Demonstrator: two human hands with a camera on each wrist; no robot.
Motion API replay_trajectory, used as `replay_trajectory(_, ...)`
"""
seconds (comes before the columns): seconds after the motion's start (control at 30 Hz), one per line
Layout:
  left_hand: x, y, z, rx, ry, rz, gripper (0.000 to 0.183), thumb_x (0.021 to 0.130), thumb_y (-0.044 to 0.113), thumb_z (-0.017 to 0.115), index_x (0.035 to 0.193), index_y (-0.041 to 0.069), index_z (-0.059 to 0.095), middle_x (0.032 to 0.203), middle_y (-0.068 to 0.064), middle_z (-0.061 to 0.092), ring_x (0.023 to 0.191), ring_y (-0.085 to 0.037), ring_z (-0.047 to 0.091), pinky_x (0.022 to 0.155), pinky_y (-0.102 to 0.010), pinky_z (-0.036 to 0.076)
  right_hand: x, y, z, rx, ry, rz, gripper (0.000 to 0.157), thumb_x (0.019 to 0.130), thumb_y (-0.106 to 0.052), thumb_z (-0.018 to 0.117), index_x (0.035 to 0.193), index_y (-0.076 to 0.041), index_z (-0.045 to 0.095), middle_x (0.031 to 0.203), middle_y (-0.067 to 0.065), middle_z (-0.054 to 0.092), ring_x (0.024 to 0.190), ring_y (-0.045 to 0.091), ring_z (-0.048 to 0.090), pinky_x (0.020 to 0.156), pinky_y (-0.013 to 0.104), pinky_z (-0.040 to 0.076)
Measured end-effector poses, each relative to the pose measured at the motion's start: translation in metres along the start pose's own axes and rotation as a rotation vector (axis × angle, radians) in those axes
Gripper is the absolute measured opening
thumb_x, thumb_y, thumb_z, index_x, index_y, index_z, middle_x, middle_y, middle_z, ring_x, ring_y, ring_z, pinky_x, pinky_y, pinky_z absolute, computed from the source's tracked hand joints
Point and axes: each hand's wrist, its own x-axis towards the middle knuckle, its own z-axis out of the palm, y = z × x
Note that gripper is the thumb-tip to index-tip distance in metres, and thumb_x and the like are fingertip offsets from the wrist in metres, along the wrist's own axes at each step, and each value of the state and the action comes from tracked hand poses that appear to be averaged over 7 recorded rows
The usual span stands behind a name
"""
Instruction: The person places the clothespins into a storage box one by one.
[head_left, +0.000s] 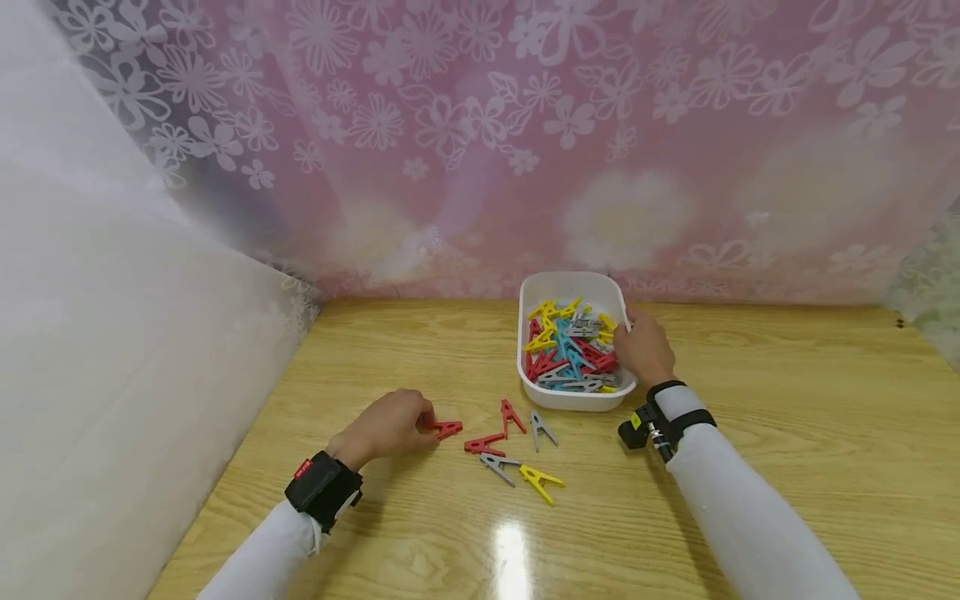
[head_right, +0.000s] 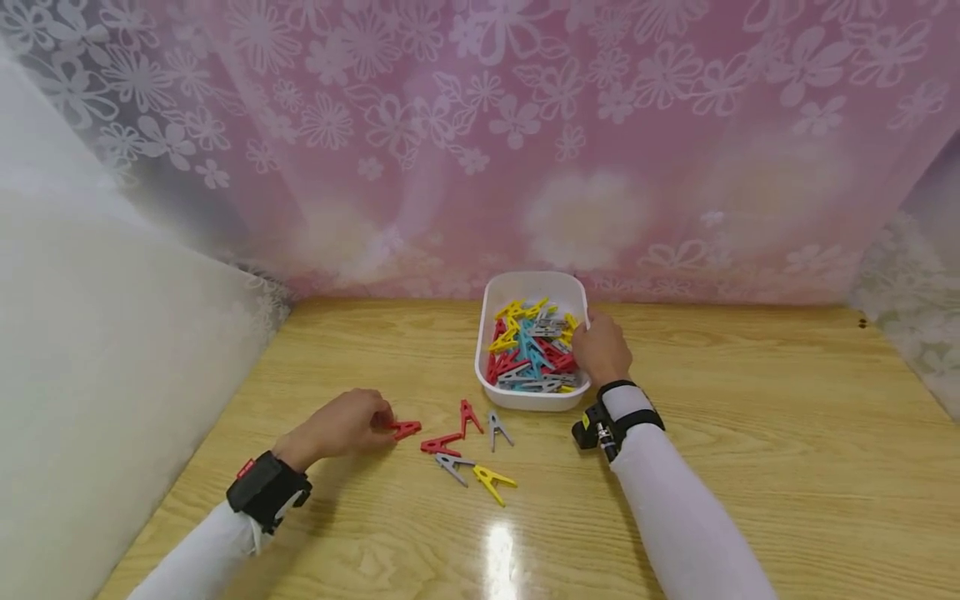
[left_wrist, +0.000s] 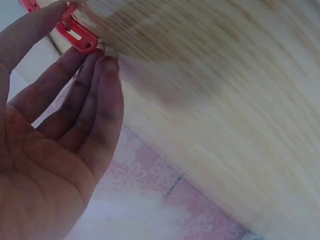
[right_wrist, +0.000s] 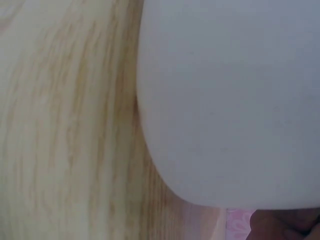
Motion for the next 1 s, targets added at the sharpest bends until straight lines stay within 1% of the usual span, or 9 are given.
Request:
replay_trajectory(0.17, 0.007, -0.001, -0.010, -0.018, 0.027, -0.058, 0.015, 0.074, 0.029, 0.070, 0.079, 0.015, 0.065, 0.069, 0.009, 0.055, 0.058, -0.007, 0.048, 0.057, -0.026, 0.041, -0.002, 0.003, 0.002, 0.005, -0.001, -0.004, 0.047, 0.094, -0.023, 0.035, 0.137, -0.005, 0.030, 0.117, 0.020, 0.051, 0.085, 0.028, 0.055, 0.053, 0.033, 0.046)
replay_trajectory(0.23, 0.012, 0.000, -0.021, -0.025, 0.034, -0.078, 0.017, 0.075, 0.030, 0.070, 0.081, 0.015, 0.065, 0.072, 0.008, 0.057, 0.060, -0.007, 0.050, 0.059, -0.027, 0.042, -0.002, 0.005, 0.002, 0.000, 0.001, -0.002, 0.047, 0.094, -0.023, 0.035, 0.137, -0.006, 0.030, 0.116, 0.020, 0.051, 0.083, 0.027, 0.056, 0.052, 0.033, 0.046)
replay_trajectory(0.37, 0.023, 0.000, -0.049, 0.011, 0.059, -0.083, 0.023, 0.076, 0.033, 0.068, 0.086, 0.013, 0.066, 0.077, 0.005, 0.059, 0.066, -0.010, 0.053, 0.063, -0.030, 0.043, -0.001, 0.008, 0.004, -0.002, 0.001, 0.007, 0.047, 0.094, -0.024, 0.035, 0.137, -0.006, 0.030, 0.113, 0.019, 0.053, 0.079, 0.026, 0.056, 0.049, 0.031, 0.045)
replay_trajectory(0.47, 0.029, -0.001, -0.064, 0.037, 0.078, -0.098, 0.024, 0.075, 0.036, 0.068, 0.085, 0.014, 0.066, 0.079, 0.004, 0.059, 0.068, -0.011, 0.053, 0.063, -0.031, 0.044, -0.001, 0.008, 0.005, -0.003, -0.003, 0.017, 0.048, 0.094, -0.025, 0.036, 0.137, -0.007, 0.030, 0.112, 0.019, 0.054, 0.077, 0.026, 0.056, 0.048, 0.031, 0.045)
replay_trajectory(0.53, 0.034, 0.000, -0.069, 0.041, 0.079, -0.114, 0.023, 0.075, 0.037, 0.068, 0.083, 0.015, 0.065, 0.078, 0.004, 0.059, 0.067, -0.012, 0.053, 0.062, -0.031, 0.044, -0.002, 0.008, 0.005, -0.006, -0.007, 0.019, 0.048, 0.094, -0.025, 0.035, 0.138, -0.006, 0.029, 0.112, 0.019, 0.054, 0.077, 0.025, 0.056, 0.047, 0.030, 0.044)
replay_trajectory(0.63, 0.045, 0.005, -0.070, 0.033, 0.076, -0.120, 0.024, 0.075, 0.037, 0.067, 0.083, 0.015, 0.065, 0.078, 0.004, 0.059, 0.066, -0.012, 0.052, 0.062, -0.030, 0.043, -0.002, 0.007, 0.005, -0.013, -0.007, 0.017, 0.048, 0.094, -0.024, 0.035, 0.138, -0.007, 0.029, 0.113, 0.019, 0.053, 0.076, 0.025, 0.057, 0.046, 0.030, 0.043)
replay_trajectory(0.73, 0.064, 0.017, -0.071, -0.001, 0.083, -0.126, 0.026, 0.076, 0.039, 0.066, 0.084, 0.015, 0.064, 0.076, 0.004, 0.058, 0.064, -0.012, 0.052, 0.059, -0.029, 0.043, -0.002, 0.007, 0.003, -0.014, -0.007, 0.017, 0.048, 0.094, -0.025, 0.035, 0.138, -0.008, 0.028, 0.113, 0.019, 0.053, 0.077, 0.025, 0.056, 0.047, 0.030, 0.043)
replay_trajectory(0.83, 0.088, 0.037, -0.073, -0.048, 0.114, -0.111, 0.025, 0.076, 0.041, 0.066, 0.081, 0.016, 0.063, 0.074, 0.004, 0.058, 0.062, -0.012, 0.052, 0.054, -0.028, 0.043, 0.000, 0.006, 0.001, -0.010, -0.012, 0.014, 0.048, 0.094, -0.024, 0.035, 0.138, -0.008, 0.028, 0.112, 0.019, 0.053, 0.079, 0.026, 0.056, 0.048, 0.031, 0.044)
replay_trajectory(1.0, 0.127, 0.077, -0.078, -0.092, 0.146, -0.025, 0.024, 0.077, 0.039, 0.065, 0.081, 0.015, 0.062, 0.074, 0.003, 0.058, 0.061, -0.013, 0.052, 0.052, -0.026, 0.043, 0.002, 0.001, -0.002, -0.020, -0.003, 0.013, 0.048, 0.093, -0.023, 0.036, 0.138, -0.008, 0.030, 0.116, 0.018, 0.052, 0.083, 0.027, 0.054, 0.051, 0.032, 0.044)
